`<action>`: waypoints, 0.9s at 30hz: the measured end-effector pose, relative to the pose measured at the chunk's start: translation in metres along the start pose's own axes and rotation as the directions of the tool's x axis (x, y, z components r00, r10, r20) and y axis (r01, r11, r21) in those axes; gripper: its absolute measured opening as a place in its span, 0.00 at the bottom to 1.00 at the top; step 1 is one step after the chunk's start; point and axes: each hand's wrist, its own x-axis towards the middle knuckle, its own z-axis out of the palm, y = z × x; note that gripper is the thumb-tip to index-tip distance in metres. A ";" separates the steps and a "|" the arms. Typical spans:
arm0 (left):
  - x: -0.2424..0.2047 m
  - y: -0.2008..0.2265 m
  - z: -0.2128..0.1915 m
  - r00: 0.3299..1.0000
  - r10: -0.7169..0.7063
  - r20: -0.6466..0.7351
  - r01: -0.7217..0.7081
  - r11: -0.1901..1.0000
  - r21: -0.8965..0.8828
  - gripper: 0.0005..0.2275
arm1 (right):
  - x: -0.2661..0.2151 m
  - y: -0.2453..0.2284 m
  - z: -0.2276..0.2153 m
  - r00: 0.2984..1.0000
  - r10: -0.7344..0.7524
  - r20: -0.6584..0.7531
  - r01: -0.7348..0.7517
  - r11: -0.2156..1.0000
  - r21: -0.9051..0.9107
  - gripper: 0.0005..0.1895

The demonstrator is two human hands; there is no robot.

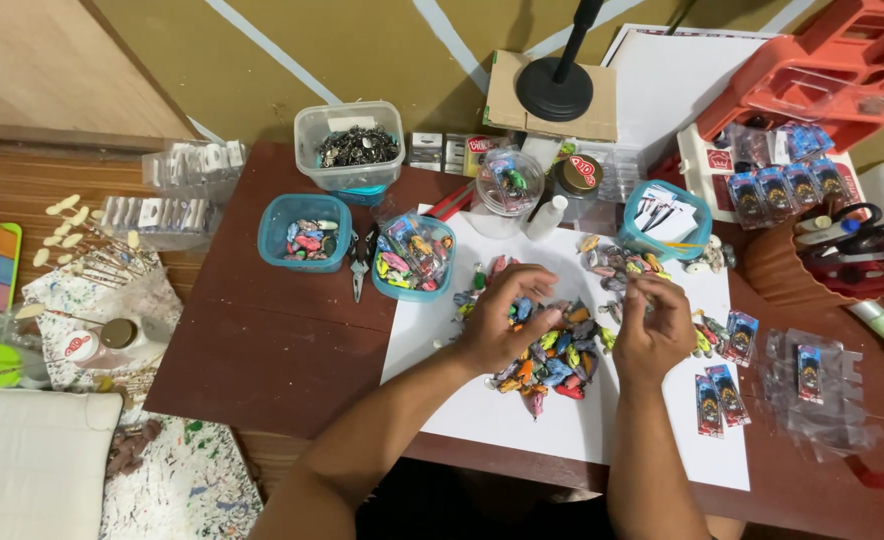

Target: The person sorts through a pile of small, colorful items on a desk, placing specific pieces into clear plastic bags, and then seals one of the bags using a stapler.

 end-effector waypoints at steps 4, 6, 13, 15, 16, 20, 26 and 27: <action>-0.010 -0.007 0.015 0.970 -0.231 0.074 0.242 0.931 -0.273 0.35 | 0.003 -0.018 0.015 0.981 -0.179 0.074 0.187 0.975 -0.121 0.05; -0.011 -0.011 0.017 0.950 -0.271 0.158 0.313 0.847 -0.431 0.44 | 0.000 -0.024 0.019 0.961 -0.211 0.179 0.239 0.958 -0.159 0.06; -0.001 0.005 0.005 0.911 -0.404 0.088 0.410 0.859 -0.307 0.32 | 0.005 -0.050 0.029 0.931 -0.192 0.311 0.228 0.970 -0.083 0.07; -0.004 -0.004 0.005 0.917 -0.398 0.009 0.382 0.873 -0.303 0.21 | 0.003 -0.043 0.025 0.936 -0.189 0.296 0.209 0.977 -0.037 0.12; -0.004 -0.005 0.006 0.917 -0.400 0.011 0.384 0.872 -0.303 0.21 | 0.001 -0.033 0.020 0.937 -0.187 0.295 0.207 0.978 -0.039 0.12; -0.003 -0.004 0.011 0.897 -0.440 -0.039 0.382 0.818 -0.430 0.14 | -0.001 -0.002 0.003 0.966 -0.207 0.157 0.229 0.963 -0.140 0.10; -0.005 -0.003 0.012 0.867 -0.497 -0.048 0.422 0.781 -0.461 0.11 | 0.021 -0.015 -0.017 0.979 -0.199 0.040 0.201 0.924 -0.326 0.06; -0.006 -0.005 0.012 0.859 -0.508 -0.063 0.424 0.774 -0.471 0.12 | 0.023 -0.016 -0.021 0.982 -0.186 0.014 0.179 0.916 -0.359 0.04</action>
